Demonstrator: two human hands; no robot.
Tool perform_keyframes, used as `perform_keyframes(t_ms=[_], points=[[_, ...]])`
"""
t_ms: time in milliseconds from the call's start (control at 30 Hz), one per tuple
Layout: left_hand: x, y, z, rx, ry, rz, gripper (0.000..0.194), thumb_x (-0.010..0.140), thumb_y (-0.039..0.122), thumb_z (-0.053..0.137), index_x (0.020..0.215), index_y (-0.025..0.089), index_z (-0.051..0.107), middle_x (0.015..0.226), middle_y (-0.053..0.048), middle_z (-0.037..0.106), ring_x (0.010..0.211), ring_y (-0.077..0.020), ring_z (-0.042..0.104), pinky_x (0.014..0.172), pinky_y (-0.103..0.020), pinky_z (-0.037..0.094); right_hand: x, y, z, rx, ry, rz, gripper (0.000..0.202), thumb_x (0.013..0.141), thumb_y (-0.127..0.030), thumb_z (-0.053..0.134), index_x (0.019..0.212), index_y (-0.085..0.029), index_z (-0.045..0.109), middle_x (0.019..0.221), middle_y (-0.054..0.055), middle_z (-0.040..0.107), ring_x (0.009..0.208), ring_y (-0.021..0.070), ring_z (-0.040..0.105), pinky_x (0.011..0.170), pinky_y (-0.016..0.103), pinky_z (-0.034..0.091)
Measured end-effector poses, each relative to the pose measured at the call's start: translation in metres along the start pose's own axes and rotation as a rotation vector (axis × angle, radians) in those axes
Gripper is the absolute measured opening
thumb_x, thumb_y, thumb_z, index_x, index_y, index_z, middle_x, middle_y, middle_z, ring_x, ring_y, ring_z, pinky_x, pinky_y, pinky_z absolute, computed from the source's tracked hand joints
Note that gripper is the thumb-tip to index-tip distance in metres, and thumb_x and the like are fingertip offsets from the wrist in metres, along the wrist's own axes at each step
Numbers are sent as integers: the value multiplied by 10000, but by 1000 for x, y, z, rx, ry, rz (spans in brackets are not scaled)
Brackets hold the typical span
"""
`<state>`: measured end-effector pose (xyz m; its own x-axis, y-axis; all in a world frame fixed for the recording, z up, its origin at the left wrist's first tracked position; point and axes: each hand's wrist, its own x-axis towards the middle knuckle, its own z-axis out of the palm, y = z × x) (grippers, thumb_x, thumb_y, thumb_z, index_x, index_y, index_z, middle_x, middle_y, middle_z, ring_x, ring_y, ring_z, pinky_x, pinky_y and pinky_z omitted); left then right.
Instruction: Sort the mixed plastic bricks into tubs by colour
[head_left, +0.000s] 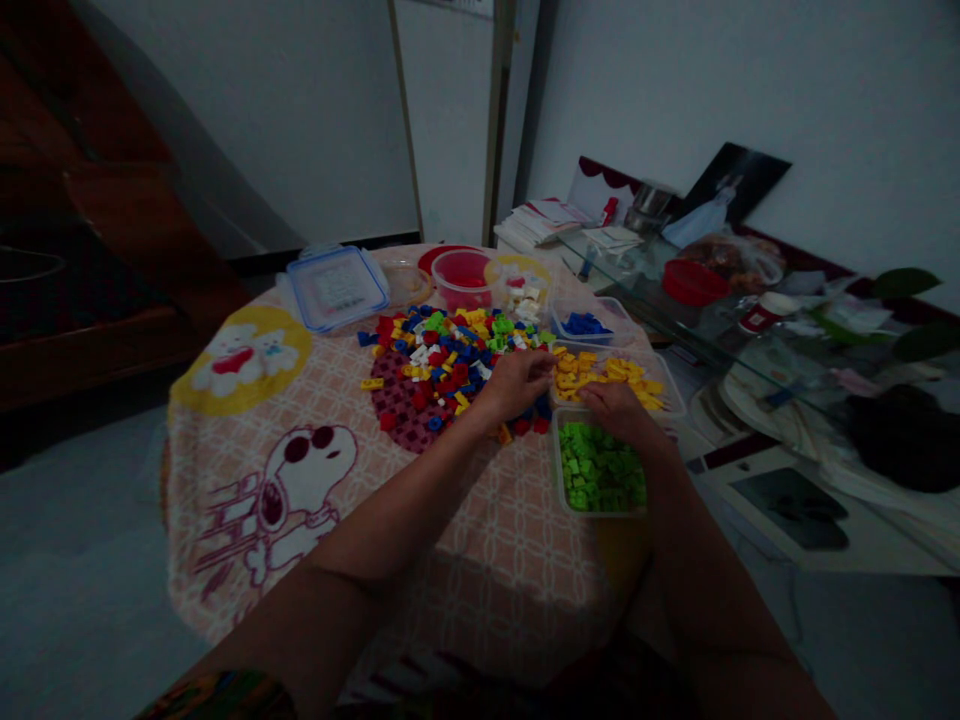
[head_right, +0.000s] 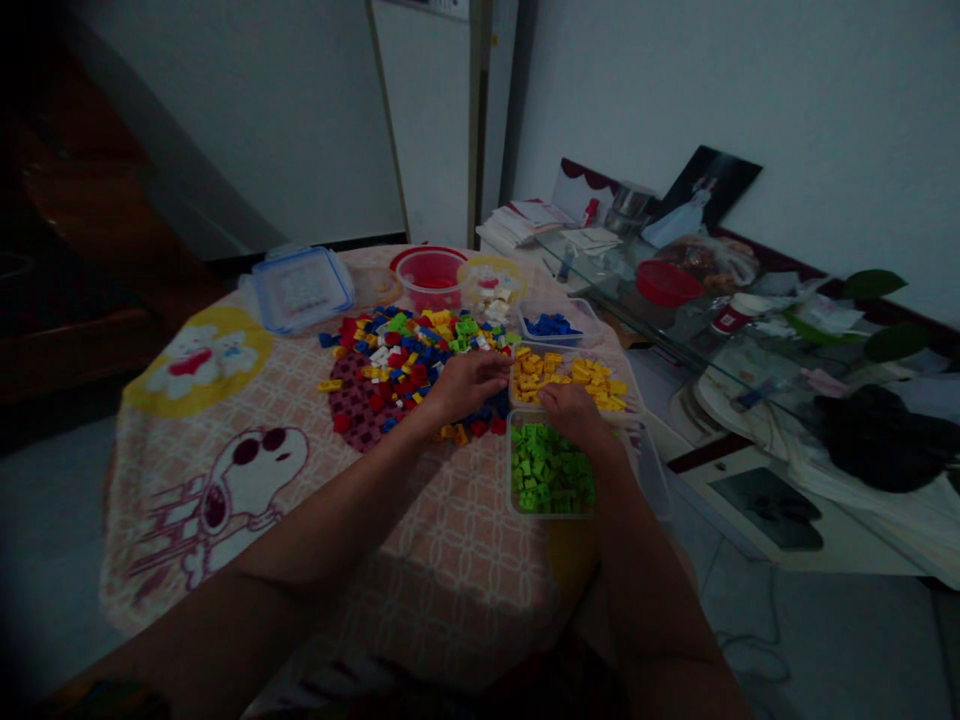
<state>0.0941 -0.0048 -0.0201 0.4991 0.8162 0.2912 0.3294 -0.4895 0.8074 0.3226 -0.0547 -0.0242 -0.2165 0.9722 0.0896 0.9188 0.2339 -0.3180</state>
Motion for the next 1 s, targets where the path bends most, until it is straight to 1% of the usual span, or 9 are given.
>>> perform_keyframes(t_ms=[100,133,333,467,567,633,767,867,1000], points=[[0,-1,-31,181,-106,-17,260,822,154,697,1067,168,785,978,-55,804,889,-181,739,837,-276,560,-1,2,1,13,12,-22,338,963,-310,417,650,-227,513,646,26,576,630,164,481,651,300,318],[0,-1,-42,239,-97,-31,230,833,179,693,1040,172,795,947,-52,802,865,-182,733,825,-277,551,-1,3,1,17,12,-28,342,968,-317,410,651,-229,506,640,24,568,626,163,476,650,300,318],[-6,0,-99,442,99,-128,251,877,277,640,1037,172,803,956,-69,804,861,-202,710,806,-286,517,-1,5,3,20,16,-39,332,969,-308,406,664,-228,509,643,25,563,636,166,475,650,299,310],[-26,-23,-144,669,295,-412,303,890,327,598,1070,191,800,973,-84,803,950,-257,711,837,-307,519,-2,4,3,-7,3,-28,349,990,-293,411,675,-220,543,661,39,593,637,170,478,647,306,302],[-46,-48,-169,819,291,-651,307,886,307,580,1075,209,801,1032,-106,800,1018,-298,716,840,-324,531,-2,3,3,-51,-11,-30,345,998,-264,425,695,-208,580,701,63,631,659,179,504,666,311,311],[-58,-63,-175,853,183,-727,348,885,301,577,1151,232,791,1082,-106,799,1020,-292,722,828,-309,536,-2,2,3,-73,-23,-35,340,1003,-249,430,714,-202,605,722,72,648,672,182,518,670,312,310],[-72,-81,-169,838,-80,-651,479,891,356,579,1348,299,710,1147,-64,787,1019,-242,725,849,-262,528,-1,1,3,-103,-35,-24,333,1016,-229,427,738,-196,608,746,73,659,686,180,531,678,307,307],[-73,-84,-161,782,-119,-566,548,852,420,639,1380,281,685,1233,-50,764,1097,-243,706,905,-258,528,-1,1,5,-121,-42,-14,330,1024,-228,427,736,-201,586,754,78,658,691,181,535,685,310,306],[-69,-83,-150,681,-78,-526,441,761,373,719,1178,238,762,1153,-42,784,1065,-261,709,882,-275,538,0,4,8,-134,-30,-18,342,1037,-250,427,731,-209,575,753,81,657,684,184,536,679,315,310]])
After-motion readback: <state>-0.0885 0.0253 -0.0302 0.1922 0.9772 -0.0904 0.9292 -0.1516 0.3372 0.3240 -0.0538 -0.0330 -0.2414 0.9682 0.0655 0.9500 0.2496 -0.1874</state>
